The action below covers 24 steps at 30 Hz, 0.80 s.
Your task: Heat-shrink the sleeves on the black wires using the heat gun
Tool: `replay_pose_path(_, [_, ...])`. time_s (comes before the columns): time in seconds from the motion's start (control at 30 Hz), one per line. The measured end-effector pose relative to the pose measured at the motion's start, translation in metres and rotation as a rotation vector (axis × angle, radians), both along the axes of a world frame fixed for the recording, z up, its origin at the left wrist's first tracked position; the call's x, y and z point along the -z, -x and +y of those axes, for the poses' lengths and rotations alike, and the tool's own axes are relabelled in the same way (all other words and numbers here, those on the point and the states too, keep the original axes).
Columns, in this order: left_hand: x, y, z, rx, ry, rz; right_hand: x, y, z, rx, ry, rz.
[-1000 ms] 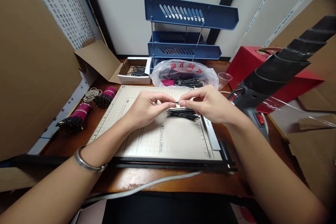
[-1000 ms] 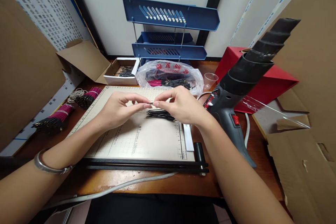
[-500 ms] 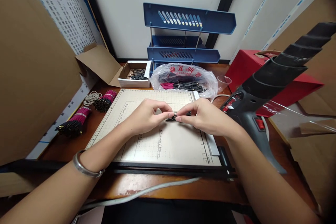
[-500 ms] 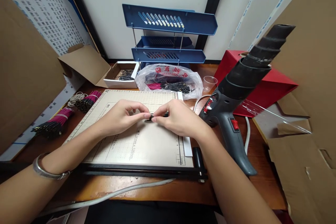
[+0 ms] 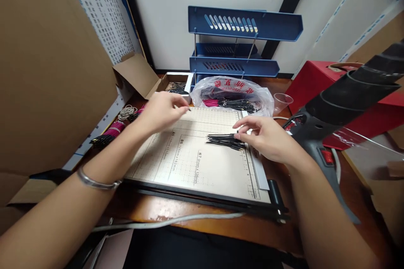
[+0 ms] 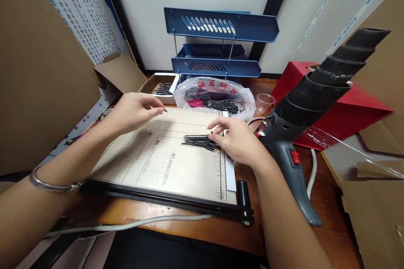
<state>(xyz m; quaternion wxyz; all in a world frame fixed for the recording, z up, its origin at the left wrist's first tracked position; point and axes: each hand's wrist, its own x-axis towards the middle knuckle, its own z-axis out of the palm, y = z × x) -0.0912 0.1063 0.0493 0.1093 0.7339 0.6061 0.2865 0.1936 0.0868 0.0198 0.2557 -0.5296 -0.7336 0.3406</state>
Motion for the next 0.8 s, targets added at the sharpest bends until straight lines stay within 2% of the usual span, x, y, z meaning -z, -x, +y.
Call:
replay_pose_path(0.13, [-0.011,0.064,0.002,-0.432,0.058,0.233,-0.001,0.000,0.000,0.105,0.047,0.076])
replay_pose_path(0.23, [-0.014,0.106,0.007,-0.561,0.086,0.290,-0.005,0.002,-0.001,0.135,0.014,0.064])
replay_pose_path(0.33, [-0.007,0.132,0.018,-0.671,0.225,0.341,-0.006,0.001,-0.002,0.123,-0.046,0.003])
replay_pose_path(0.43, [0.006,0.142,0.030,-0.687,0.269,0.336,-0.003,-0.001,-0.001,0.113,-0.084,-0.028])
replay_pose_path(0.6, [0.025,0.145,0.044,-0.680,0.280,0.312,0.003,-0.004,0.002,0.107,-0.098,-0.017])
replay_pose_path(0.7, [0.022,0.143,0.051,-0.662,0.246,0.298,0.006,-0.004,0.003,0.092,-0.092,0.001])
replay_pose_path(0.8, [0.004,0.126,0.061,-0.635,0.162,0.288,0.006,-0.003,0.003,0.081,-0.083,0.000])
